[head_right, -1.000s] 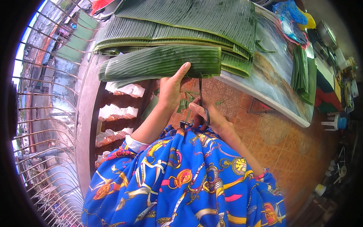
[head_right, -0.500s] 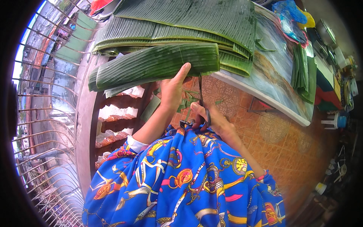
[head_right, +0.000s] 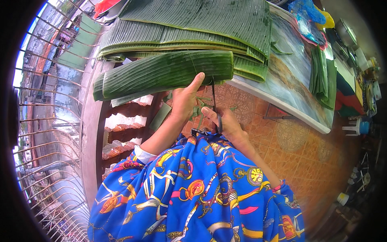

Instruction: The person uses scissors to trim and cut large green leaves into smaller rectangular pieces. They repeatedly pick up leaves, align them, cut along the edges, and stack the cut pieces on the table.

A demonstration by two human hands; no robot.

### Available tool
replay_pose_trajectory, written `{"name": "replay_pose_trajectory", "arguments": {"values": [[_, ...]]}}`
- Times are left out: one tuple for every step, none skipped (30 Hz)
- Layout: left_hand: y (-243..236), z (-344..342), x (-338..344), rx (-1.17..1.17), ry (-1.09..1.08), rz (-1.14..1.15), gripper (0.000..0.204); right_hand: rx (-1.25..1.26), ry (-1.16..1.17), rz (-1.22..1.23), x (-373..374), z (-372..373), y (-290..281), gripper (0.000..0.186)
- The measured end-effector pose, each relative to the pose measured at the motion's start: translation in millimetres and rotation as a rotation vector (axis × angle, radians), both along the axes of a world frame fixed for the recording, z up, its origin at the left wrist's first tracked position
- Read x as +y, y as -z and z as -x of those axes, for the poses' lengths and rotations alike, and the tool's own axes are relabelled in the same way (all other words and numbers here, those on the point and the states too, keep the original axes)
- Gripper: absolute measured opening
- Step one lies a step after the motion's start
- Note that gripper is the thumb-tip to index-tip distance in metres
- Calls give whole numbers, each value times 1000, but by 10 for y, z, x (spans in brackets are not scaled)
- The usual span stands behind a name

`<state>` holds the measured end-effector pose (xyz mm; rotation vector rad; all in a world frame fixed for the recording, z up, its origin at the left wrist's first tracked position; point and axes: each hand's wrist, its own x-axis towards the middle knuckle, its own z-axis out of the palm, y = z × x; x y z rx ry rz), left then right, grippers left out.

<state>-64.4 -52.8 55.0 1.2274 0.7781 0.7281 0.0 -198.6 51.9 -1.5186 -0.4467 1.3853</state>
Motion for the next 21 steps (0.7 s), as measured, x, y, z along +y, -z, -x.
{"name": "replay_pose_trajectory", "arguments": {"values": [[2, -21, 7, -8, -18, -11, 24, 8, 34, 11, 9, 20, -37, 58], [2, -33, 8, -17, -36, -22, 24, 15, 69, 21, 12, 29, -69, 55], [-12, -48, 13, -53, -34, -21, 24, 11, 66, 9, 16, 17, -92, 53], [-35, -63, 16, -88, -31, -19, 24, 7, 63, -3, 16, 2, -114, 51], [-49, -74, 21, -124, -27, -18, 24, 3, 61, -14, 15, -11, -124, 50], [-64, -89, 13, -138, -20, 40, 23, -18, 53, -12, 5, -35, -126, 49], [-79, -101, 1, -152, -12, 97, 23, -38, 46, -9, -5, -60, -119, 48], [-93, -114, -12, -165, -3, 155, 23, -59, 40, -6, -16, -87, -120, 48], [-137, -121, -28, -149, -7, 161, 23, -65, 37, -11, -19, -109, -132, 48], [-199, -134, -49, -133, -11, 167, 22, -72, 34, -16, -19, -135, -145, 48], [-251, -146, -62, -117, -15, 174, 22, -78, 31, -21, -18, -152, -159, 48], [-268, -153, -68, -118, -7, 142, 22, -68, 47, -17, -17, -154, -172, 47], [-281, -159, -71, -119, 0, 110, 21, -58, 63, -13, -13, -153, -193, 46], [-286, -166, -72, -120, 8, 78, 20, -48, 79, -10, -9, -153, -205, 45], [-285, -168, -74, -128, 23, 52, 20, -48, 94, -36, -11, -149, -207, 44], [-273, -168, -73, -136, 39, 27, 19, -48, 109, -63, -12, -143, -196, 44], [-273, -170, -74, -145, 55, 2, 18, -48, 124, -89, -11, -139, -191, 44], [-286, -176, -85, -155, 56, 4, 17, -63, 154, -110, 4, -132, -184, 44], [-314, -187, -105, -165, 57, 6, 17, -77, 184, -131, 25, -122, -182, 44], [-336, -194, -115, -175, 58, 8, 16, -92, 213, -151, 41, -115, -179, 44], [-351, -205, -114, -180, 62, 40, 16, -80, 215, -162, 48, -119, -179, 44]]}}
